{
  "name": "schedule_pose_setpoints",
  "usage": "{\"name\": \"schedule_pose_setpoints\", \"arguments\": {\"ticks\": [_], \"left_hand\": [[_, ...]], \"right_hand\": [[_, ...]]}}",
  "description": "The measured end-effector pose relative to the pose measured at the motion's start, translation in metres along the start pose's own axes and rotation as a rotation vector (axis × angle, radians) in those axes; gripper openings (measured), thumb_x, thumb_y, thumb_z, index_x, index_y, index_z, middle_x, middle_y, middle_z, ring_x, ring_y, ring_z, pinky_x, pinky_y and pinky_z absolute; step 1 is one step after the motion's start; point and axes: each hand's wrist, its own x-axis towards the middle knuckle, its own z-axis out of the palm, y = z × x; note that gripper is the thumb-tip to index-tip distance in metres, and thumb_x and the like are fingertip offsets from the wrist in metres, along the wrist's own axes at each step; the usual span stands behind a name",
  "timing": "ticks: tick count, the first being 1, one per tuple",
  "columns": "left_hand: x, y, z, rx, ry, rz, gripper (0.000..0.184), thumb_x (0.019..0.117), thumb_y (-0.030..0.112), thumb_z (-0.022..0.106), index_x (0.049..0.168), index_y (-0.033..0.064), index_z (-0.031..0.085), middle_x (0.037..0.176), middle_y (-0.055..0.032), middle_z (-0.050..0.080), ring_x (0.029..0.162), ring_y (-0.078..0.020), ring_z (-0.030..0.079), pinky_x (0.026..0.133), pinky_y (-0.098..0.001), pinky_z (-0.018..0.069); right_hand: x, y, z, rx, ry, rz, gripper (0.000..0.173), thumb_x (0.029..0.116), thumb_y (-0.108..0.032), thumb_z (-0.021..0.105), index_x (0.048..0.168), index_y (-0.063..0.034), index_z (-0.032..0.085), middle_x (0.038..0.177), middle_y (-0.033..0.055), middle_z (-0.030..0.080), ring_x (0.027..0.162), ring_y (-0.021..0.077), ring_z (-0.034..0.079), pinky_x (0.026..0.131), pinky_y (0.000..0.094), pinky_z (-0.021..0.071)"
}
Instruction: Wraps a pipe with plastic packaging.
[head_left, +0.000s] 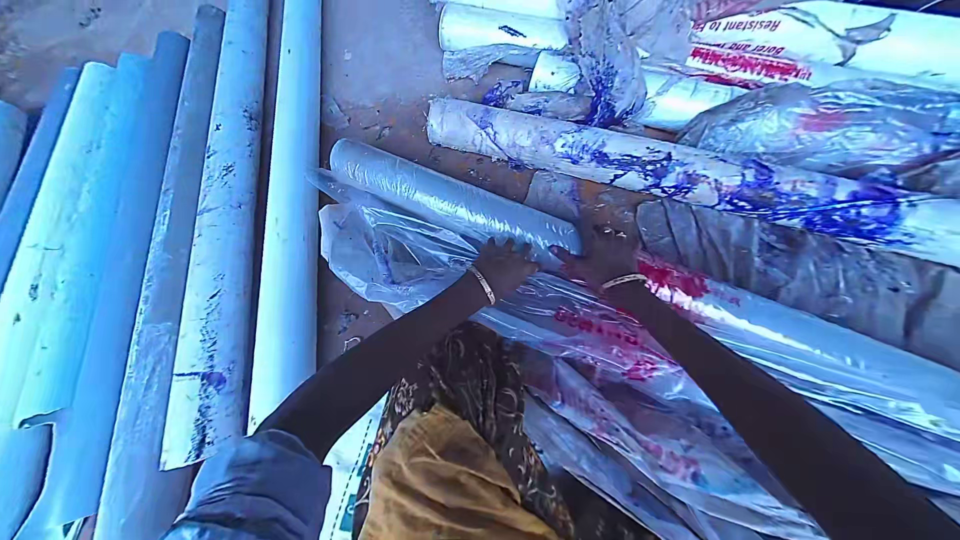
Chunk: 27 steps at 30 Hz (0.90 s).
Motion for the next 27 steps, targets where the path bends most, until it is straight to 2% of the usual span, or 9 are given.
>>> {"name": "schedule_pose_setpoints", "arguments": {"ticks": [2,6,11,14,18,20,21,24,27], "left_hand": [[-0.012,0.003,0.014,-0.012,-0.028,0.005,0.033,0.1063,0.003,0.045,0.131,0.0032,0.067,0.133,-0.0229,0.065,0.125,-0.0451,0.061,0.099,-0.0636,0.0473],[-0.025,0.021,0.013,0.024,-0.128,-0.074,0.048,0.1051,0.000,0.046,0.150,0.0153,0.054,0.155,-0.0203,0.048,0.145,-0.0471,0.041,0.112,-0.0709,0.0326],[-0.050,0.058,0.006,-0.032,-0.136,-0.140,0.053,0.1061,-0.001,0.042,0.158,0.0110,0.040,0.160,-0.0277,0.037,0.150,-0.0511,0.030,0.118,-0.0684,0.0247],[-0.057,0.063,0.023,-0.051,-0.096,-0.163,0.055,0.1092,0.020,0.047,0.162,0.0093,0.032,0.165,-0.0262,0.029,0.153,-0.0494,0.025,0.120,-0.0679,0.0191],[-0.067,0.051,0.000,-0.295,-0.166,-0.129,0.087,0.1035,0.040,0.060,0.165,0.0030,0.010,0.171,-0.0241,0.010,0.159,-0.0426,0.006,0.123,-0.0665,0.0051],[-0.086,0.038,-0.010,-0.686,-0.049,0.019,0.091,0.0974,0.029,0.066,0.164,0.0011,0.011,0.172,-0.0207,0.008,0.160,-0.0330,0.004,0.126,-0.0588,-0.0002],[-0.094,0.039,-0.016,-0.842,0.009,0.102,0.085,0.0940,0.029,0.059,0.164,0.0052,0.017,0.172,-0.0142,0.013,0.160,-0.0258,0.008,0.127,-0.0516,0.0064],[-0.080,0.069,-0.044,-0.723,0.233,0.252,0.062,0.1019,0.040,0.043,0.161,0.0205,0.038,0.172,0.0018,0.023,0.161,-0.0225,0.004,0.122,-0.0676,-0.0041],[0.011,0.106,-0.046,-0.426,0.233,0.227,0.051,0.1107,0.035,0.041,0.161,0.0250,0.039,0.170,-0.0055,0.026,0.160,-0.0387,0.004,0.113,-0.0792,-0.0061]], "right_hand": [[-0.011,-0.001,0.013,-0.044,0.074,-0.033,0.086,0.0908,-0.062,0.067,0.152,-0.0063,0.047,0.134,0.0364,0.057,0.127,0.0552,0.053,0.103,0.0727,0.0375],[0.015,0.006,0.000,-0.091,0.024,0.027,0.082,0.0935,-0.073,0.053,0.147,-0.0113,0.055,0.120,0.0312,0.067,0.113,0.0524,0.064,0.089,0.0686,0.0479],[0.044,0.015,-0.023,0.004,-0.010,0.118,0.076,0.0996,-0.068,0.047,0.111,0.0047,0.069,0.112,0.0315,0.069,0.110,0.0499,0.065,0.086,0.0678,0.0476],[0.042,0.014,-0.024,0.013,-0.021,0.136,0.079,0.0992,-0.069,0.046,0.109,0.0059,0.068,0.114,0.0327,0.067,0.114,0.0502,0.063,0.089,0.0676,0.0466],[0.037,0.037,-0.020,0.491,-0.059,0.023,0.063,0.1076,-0.051,0.045,0.134,0.0036,0.063,0.134,0.0288,0.062,0.130,0.0435,0.057,0.110,0.0644,0.0372],[0.016,0.054,-0.035,0.752,-0.115,-0.109,0.049,0.1108,-0.033,0.044,0.141,0.0043,0.056,0.142,0.0254,0.057,0.133,0.0350,0.054,0.114,0.0539,0.0365],[-0.002,0.064,-0.048,0.771,-0.160,-0.159,0.045,0.1101,-0.025,0.046,0.143,0.0041,0.053,0.145,0.0236,0.055,0.135,0.0311,0.052,0.115,0.0482,0.0361],[-0.058,0.109,-0.076,0.454,-0.302,-0.172,0.054,0.1046,-0.025,0.060,0.151,-0.0017,0.047,0.151,0.0234,0.050,0.142,0.0360,0.047,0.119,0.0524,0.0318],[-0.107,0.158,-0.064,0.152,-0.312,-0.056,0.065,0.1004,-0.039,0.066,0.156,-0.0119,0.045,0.159,0.0301,0.037,0.147,0.0523,0.033,0.115,0.0686,0.0268]]}}
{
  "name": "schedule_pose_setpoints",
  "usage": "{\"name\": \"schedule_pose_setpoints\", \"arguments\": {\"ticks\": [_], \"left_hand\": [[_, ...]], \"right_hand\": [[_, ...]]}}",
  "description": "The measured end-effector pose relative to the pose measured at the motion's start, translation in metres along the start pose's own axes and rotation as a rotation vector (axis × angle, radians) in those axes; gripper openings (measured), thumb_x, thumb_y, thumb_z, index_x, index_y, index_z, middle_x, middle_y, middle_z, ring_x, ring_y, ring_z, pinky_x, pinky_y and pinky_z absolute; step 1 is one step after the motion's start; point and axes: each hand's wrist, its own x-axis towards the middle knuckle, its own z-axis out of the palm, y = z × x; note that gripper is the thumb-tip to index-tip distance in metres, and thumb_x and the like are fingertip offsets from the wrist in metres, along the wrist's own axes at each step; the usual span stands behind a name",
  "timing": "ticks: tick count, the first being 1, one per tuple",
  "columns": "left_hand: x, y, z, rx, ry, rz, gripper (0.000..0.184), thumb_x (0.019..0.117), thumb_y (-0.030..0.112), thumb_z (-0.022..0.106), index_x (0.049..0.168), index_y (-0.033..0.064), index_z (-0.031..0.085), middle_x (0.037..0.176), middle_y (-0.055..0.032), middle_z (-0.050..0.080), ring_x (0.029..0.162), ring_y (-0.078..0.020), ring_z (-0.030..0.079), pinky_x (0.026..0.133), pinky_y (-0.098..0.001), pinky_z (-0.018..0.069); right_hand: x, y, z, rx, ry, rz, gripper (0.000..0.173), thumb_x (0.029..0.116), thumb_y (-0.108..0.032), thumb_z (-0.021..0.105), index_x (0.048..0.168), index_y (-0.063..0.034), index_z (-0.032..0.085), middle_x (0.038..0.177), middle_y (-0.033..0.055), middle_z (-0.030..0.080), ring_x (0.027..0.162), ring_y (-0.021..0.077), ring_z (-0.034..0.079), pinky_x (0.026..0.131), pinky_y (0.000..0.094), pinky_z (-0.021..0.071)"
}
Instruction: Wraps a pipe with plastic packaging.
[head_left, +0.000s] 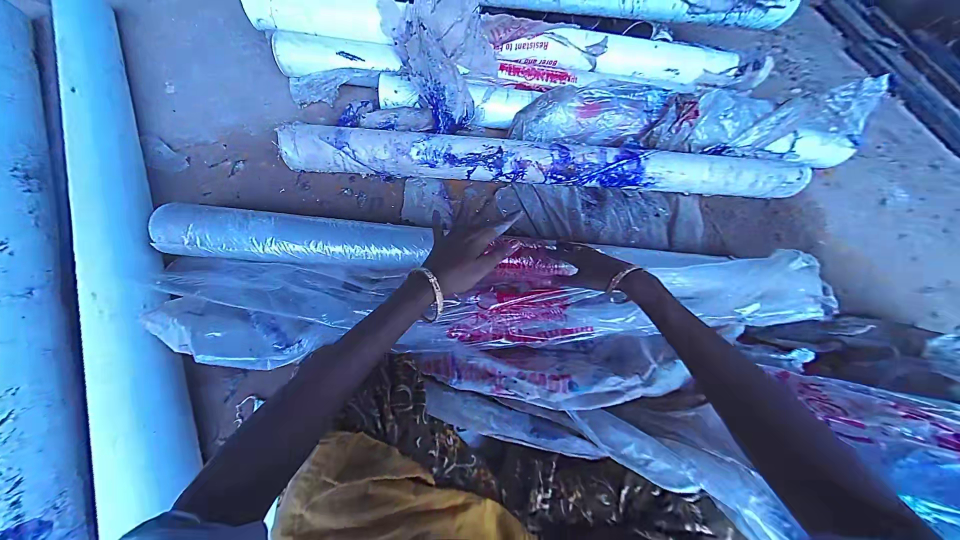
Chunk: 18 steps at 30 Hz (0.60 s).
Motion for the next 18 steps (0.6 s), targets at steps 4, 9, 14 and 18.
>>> {"name": "schedule_pose_setpoints", "arguments": {"ticks": [4,9,14,18], "left_hand": [[0.104,-0.002,0.078,0.214,-0.248,-0.314,0.064,0.1075,0.058,0.036,0.163,0.0279,0.030,0.170,-0.0220,0.017,0.156,-0.0502,0.003,0.113,-0.0809,-0.0040],[0.117,-0.004,0.117,0.393,0.007,-0.349,0.081,0.0976,0.072,0.045,0.145,0.0083,0.057,0.141,-0.0259,0.058,0.139,-0.0441,0.048,0.119,-0.0670,0.0202],[0.140,-0.008,0.103,0.346,-0.044,-0.406,0.082,0.0998,0.070,0.044,0.120,-0.0074,0.065,0.126,-0.0300,0.065,0.126,-0.0438,0.060,0.109,-0.0628,0.0380],[0.157,-0.012,0.092,0.287,-0.072,-0.458,0.083,0.0988,0.069,0.046,0.116,-0.0096,0.066,0.132,-0.0314,0.062,0.129,-0.0450,0.057,0.107,-0.0669,0.0371]], "right_hand": [[-0.041,-0.005,0.034,-0.019,-0.005,0.273,0.059,0.1038,-0.055,0.051,0.157,-0.0300,0.044,0.172,0.0185,0.004,0.157,0.0487,-0.001,0.116,0.0757,0.0098],[-0.055,-0.017,0.084,-0.007,0.113,0.375,0.066,0.0984,-0.065,0.051,0.157,-0.0342,0.044,0.172,0.0145,0.014,0.158,0.0450,0.007,0.116,0.0786,0.0034],[-0.074,-0.021,0.108,0.004,0.093,0.419,0.071,0.0948,-0.069,0.053,0.158,-0.0386,0.040,0.169,0.0143,0.025,0.158,0.0438,0.009,0.116,0.0762,0.0050],[-0.087,-0.025,0.113,0.058,0.170,0.397,0.071,0.0937,-0.072,0.052,0.156,-0.0381,0.044,0.168,0.0146,0.028,0.158,0.0440,0.009,0.116,0.0769,0.0021]]}}
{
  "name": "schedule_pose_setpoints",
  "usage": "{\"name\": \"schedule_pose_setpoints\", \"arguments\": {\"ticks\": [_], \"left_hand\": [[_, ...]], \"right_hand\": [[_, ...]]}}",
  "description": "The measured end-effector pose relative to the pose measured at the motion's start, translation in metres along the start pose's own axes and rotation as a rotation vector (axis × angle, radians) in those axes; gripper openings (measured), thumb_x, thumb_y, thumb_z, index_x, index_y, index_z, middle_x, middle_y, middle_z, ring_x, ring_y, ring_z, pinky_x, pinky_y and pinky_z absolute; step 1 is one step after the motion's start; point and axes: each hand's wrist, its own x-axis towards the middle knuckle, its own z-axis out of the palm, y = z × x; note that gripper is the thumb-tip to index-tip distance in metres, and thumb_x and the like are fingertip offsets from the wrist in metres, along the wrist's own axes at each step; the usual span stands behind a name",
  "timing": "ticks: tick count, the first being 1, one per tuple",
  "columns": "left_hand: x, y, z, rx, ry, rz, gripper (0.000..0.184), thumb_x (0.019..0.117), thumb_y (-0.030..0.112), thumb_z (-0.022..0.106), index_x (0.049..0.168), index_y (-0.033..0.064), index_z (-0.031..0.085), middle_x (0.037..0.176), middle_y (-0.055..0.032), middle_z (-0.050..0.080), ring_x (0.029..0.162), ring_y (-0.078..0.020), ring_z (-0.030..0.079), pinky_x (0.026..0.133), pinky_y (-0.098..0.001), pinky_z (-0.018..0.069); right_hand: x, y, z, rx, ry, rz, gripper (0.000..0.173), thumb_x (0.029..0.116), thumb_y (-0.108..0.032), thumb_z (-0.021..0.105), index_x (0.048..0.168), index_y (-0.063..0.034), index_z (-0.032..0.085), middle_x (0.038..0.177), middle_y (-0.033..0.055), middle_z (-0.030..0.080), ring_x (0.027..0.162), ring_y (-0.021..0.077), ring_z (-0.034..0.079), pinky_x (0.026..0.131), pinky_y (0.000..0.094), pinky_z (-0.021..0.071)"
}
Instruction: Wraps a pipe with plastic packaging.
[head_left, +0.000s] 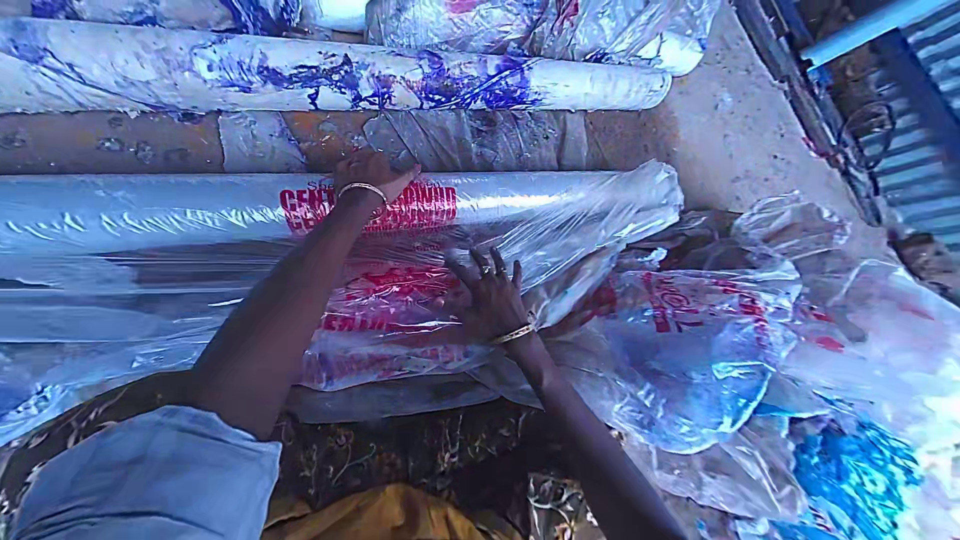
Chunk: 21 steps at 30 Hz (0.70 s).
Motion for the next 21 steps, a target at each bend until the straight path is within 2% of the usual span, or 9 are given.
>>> {"name": "schedule_pose_setpoints", "arguments": {"ticks": [3,6,7,10,12,14,16,18,21], "left_hand": [[-0.005,0.000,0.004,0.017,0.026,0.027,0.083,0.0986,0.069,0.048,0.109,-0.0112,0.066,0.126,-0.0323,0.063,0.125,-0.0463,0.060,0.101,-0.0664,0.0419],[-0.014,-0.003,0.008,0.069,0.047,0.114,0.082,0.0998,0.068,0.047,0.106,-0.0120,0.065,0.121,-0.0338,0.065,0.122,-0.0479,0.061,0.098,-0.0660,0.0431],[-0.016,-0.005,0.009,0.085,0.046,0.150,0.081,0.0998,0.067,0.047,0.108,-0.0112,0.065,0.120,-0.0334,0.065,0.121,-0.0484,0.061,0.097,-0.0661,0.0432],[-0.026,-0.009,0.022,0.137,0.085,0.258,0.075,0.0993,0.065,0.051,0.120,-0.0052,0.065,0.118,-0.0332,0.066,0.116,-0.0510,0.063,0.095,-0.0680,0.0440],[-0.032,-0.019,0.043,0.151,0.268,0.376,0.074,0.0944,0.064,0.059,0.129,-0.0003,0.065,0.119,-0.0325,0.067,0.113,-0.0514,0.064,0.095,-0.0670,0.0454],[-0.039,-0.025,0.057,0.160,0.350,0.423,0.081,0.0904,0.065,0.064,0.135,-0.0022,0.061,0.120,-0.0361,0.064,0.114,-0.0543,0.062,0.099,-0.0674,0.0428],[-0.041,-0.022,0.058,0.180,0.354,0.401,0.084,0.0890,0.066,0.065,0.135,-0.0035,0.060,0.120,-0.0371,0.064,0.115,-0.0546,0.062,0.100,-0.0674,0.0423],[-0.042,-0.019,0.049,0.191,0.291,0.329,0.080,0.0911,0.065,0.065,0.133,-0.0038,0.062,0.121,-0.0356,0.064,0.116,-0.0532,0.062,0.100,-0.0674,0.0423],[-0.016,-0.035,0.055,0.120,0.245,0.252,0.077,0.0942,0.061,0.064,0.125,-0.0087,0.061,0.117,-0.0386,0.064,0.114,-0.0572,0.061,0.094,-0.0731,0.0434]], "right_hand": [[-0.004,0.007,-0.011,0.088,-0.027,-0.072,0.071,0.0962,-0.066,0.054,0.158,-0.0318,0.043,0.169,0.0163,0.026,0.158,0.0446,0.007,0.118,0.0738,0.0039],[-0.006,0.032,-0.047,0.186,0.165,-0.287,0.061,0.0940,-0.024,0.072,0.150,-0.0095,0.053,0.158,0.0220,0.044,0.147,0.0436,0.040,0.116,0.0634,0.0342],[-0.006,0.043,-0.068,0.093,0.224,-0.287,0.067,0.0875,-0.007,0.074,0.150,-0.0076,0.052,0.157,0.0222,0.045,0.146,0.0436,0.042,0.114,0.0639,0.0366],[0.014,0.099,-0.115,-0.288,0.134,0.060,0.112,0.0696,0.009,0.081,0.163,-0.0257,0.030,0.171,0.0202,0.014,0.155,0.0519,0.008,0.110,0.0838,0.0115],[0.038,0.149,-0.116,-0.365,0.066,0.216,0.120,0.0725,-0.002,0.088,0.165,-0.0325,0.019,0.171,0.0237,0.002,0.152,0.0590,0.004,0.107,0.0879,0.0115],[0.047,0.186,-0.100,-0.362,0.075,0.217,0.085,0.0927,-0.017,0.076,0.163,-0.0255,0.029,0.167,0.0278,0.022,0.147,0.0597,0.026,0.106,0.0795,0.0299],[0.045,0.207,-0.086,-0.405,0.198,0.126,0.041,0.1042,-0.008,0.052,0.144,-0.0076,0.058,0.139,0.0314,0.058,0.124,0.0556,0.057,0.095,0.0665,0.0485],[0.033,0.203,-0.086,-0.391,0.153,0.141,0.036,0.1053,0.000,0.042,0.134,-0.0016,0.063,0.125,0.0313,0.066,0.119,0.0529,0.061,0.096,0.0638,0.0485],[0.004,0.187,-0.070,-0.240,0.102,0.160,0.039,0.1029,0.001,0.047,0.136,-0.0064,0.065,0.119,0.0303,0.068,0.114,0.0512,0.064,0.095,0.0647,0.0481]]}}
